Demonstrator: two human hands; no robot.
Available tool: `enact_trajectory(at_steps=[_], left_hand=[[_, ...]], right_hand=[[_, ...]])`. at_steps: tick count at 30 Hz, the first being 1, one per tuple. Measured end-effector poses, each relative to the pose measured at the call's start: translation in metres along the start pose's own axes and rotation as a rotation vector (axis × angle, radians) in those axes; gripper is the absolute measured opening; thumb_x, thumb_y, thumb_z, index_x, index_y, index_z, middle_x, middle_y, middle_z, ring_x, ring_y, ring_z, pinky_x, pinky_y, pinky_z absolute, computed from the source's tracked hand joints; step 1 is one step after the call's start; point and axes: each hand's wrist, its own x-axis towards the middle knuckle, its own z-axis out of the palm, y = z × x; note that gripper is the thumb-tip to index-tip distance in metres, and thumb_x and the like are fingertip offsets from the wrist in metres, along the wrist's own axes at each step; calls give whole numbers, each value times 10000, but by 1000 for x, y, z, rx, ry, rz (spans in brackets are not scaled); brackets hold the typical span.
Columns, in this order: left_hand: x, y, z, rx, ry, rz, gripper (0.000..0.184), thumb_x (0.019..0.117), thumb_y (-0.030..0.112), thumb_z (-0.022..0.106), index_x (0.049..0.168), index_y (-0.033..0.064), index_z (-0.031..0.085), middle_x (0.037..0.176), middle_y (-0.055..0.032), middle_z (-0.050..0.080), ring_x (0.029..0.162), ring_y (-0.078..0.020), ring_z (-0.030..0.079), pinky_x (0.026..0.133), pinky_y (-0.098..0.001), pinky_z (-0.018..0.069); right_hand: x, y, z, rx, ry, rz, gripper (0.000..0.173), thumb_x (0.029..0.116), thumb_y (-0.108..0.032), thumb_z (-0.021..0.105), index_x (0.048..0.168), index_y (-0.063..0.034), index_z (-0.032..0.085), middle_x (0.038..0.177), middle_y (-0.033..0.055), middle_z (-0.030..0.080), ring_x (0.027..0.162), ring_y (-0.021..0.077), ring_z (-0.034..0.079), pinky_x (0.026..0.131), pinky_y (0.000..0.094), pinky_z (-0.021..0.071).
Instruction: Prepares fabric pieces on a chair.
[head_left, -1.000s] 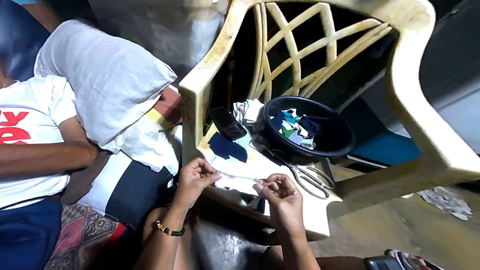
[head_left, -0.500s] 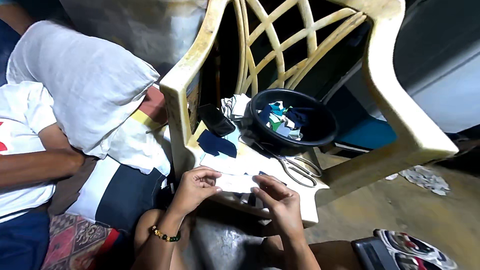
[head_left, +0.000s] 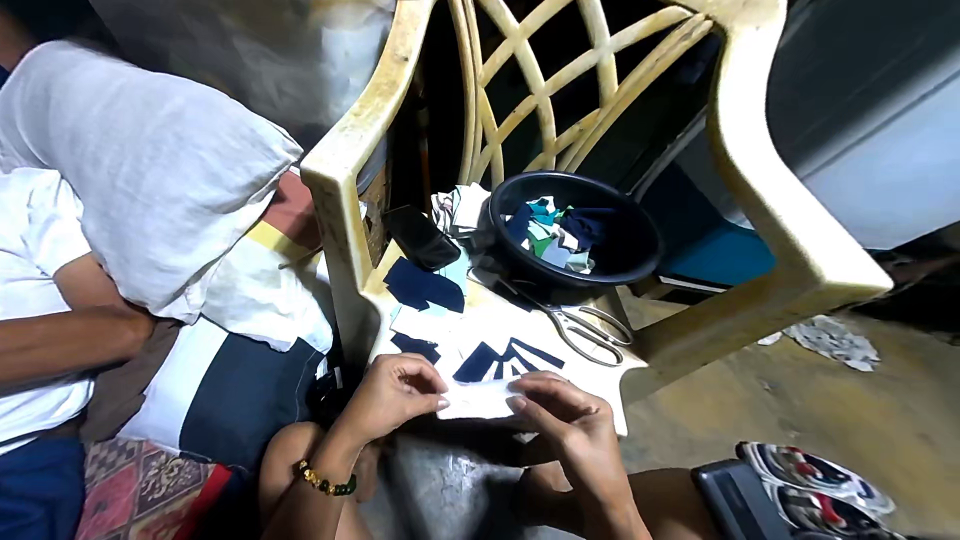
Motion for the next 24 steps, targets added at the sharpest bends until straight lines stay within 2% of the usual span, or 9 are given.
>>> enact_trajectory(at_steps=[3,6,9,12,15,24], left_hand=[[2,-2,6,93,-25,-103,71,803,-24,769,864,-19,734,917,-39,696,810,-5,638,717,-140,535],[8,0,18,206,87,-129,79,852,-7,740,928,-22,754,990,-92,703,867,-46,662,768,-167,554],[17,0,32,298,245,-127,115,874,-6,719,979,-31,756,1020,-133,701,859,-73,672,766,-182,558],[27,-4,41,386,300,-106,142,887,9,715,1015,-36,758,1016,-151,694,828,-99,663,742,-193,549],[34,-5,44,479,284,-104,148,888,15,714,1019,-30,767,1010,-151,695,815,-107,643,730,-200,529],[39,-4,44,579,281,-132,147,859,22,740,996,-14,776,971,-130,693,774,-90,619,694,-188,507]], right_hand=[[-1,5,-6,-140,-17,-14,131,815,33,673,879,-21,774,933,-1,740,857,10,697,769,167,593],[12,9,-7,-343,-33,-56,123,839,16,657,908,18,759,939,55,730,846,7,688,776,158,576],[36,13,-7,-491,-55,-96,144,847,46,648,942,49,757,955,142,724,839,94,698,779,222,581],[58,17,-8,-567,-105,-69,155,851,79,647,954,52,759,977,180,723,830,152,705,776,261,585],[71,16,-11,-618,-160,-9,142,880,73,647,969,56,756,994,188,727,852,177,706,803,284,577],[79,22,-17,-595,-228,-11,109,898,27,664,948,32,761,971,151,725,835,112,697,795,229,572]])
